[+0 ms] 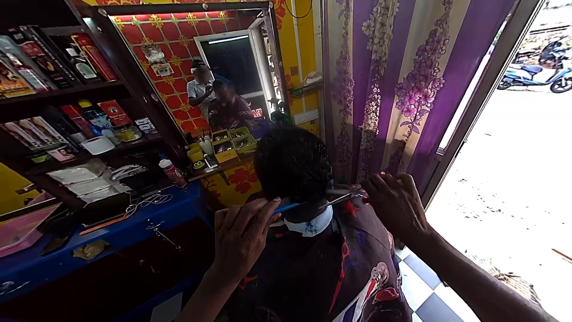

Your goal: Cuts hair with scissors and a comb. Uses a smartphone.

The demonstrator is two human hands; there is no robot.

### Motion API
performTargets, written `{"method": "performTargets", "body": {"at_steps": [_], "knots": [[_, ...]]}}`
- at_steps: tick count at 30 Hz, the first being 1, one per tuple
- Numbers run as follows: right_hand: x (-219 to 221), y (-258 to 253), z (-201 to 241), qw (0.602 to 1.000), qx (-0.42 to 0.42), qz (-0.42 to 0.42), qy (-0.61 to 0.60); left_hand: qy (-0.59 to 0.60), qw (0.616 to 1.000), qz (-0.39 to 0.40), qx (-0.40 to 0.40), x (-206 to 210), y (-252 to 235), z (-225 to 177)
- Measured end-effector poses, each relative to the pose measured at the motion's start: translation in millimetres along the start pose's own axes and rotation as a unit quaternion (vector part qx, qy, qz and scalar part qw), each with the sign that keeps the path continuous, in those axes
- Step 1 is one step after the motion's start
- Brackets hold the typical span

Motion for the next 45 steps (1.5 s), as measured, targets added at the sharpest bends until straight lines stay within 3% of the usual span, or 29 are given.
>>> {"method": "performTargets", "body": {"at_steps": [4,8,13,16,21,26,32,37,40,45], "knots": [[4,-16,14,1.0,-0.001,0.03,-0.001,0.001,1.0,-0.016,0.019,1,6,-3],[-8,-15,25,0.998,-0.057,-0.003,-0.023,-0.002,1.0,-0.006,0.018,0,4,-3],[2,-2,1,1.0,-0.009,0.02,-0.017,0.001,1.0,0.002,0.02,2,2,-4],[0,-14,18,0.999,0.003,0.042,-0.031,0.005,1.0,-0.001,0.02,1,1,-4],[-10,-19,47,0.998,-0.059,0.005,-0.023,0.002,1.0,0.002,0.019,3,0,-4],[-7,-8,39,0.998,-0.048,-0.022,-0.031,-0.001,1.0,0.012,0.025,5,-2,-4],[15,-11,39,0.998,-0.056,0.018,-0.009,0.01,1.0,0.023,0.011,7,3,-2],[3,-28,27,0.999,-0.041,-0.006,0.0,0.034,0.993,0.112,0.029,22,15,-9],[-13,-24,14,0.999,-0.019,-0.046,-0.013,0.022,0.996,0.082,0.006,18,5,4],[-12,-11,-9,0.999,0.002,-0.024,-0.03,-0.007,1.0,0.029,0.002,3,-14,8]]}}
Point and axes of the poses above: each hand's wrist, its own y-axis away from the middle knuckle, its own x-axis out of the palm, z = x × y, the point moved 10 cm from there along -y, towards the middle knuckle, and after that the axes turned 5 degrees about -y, right-handed, at the moved point
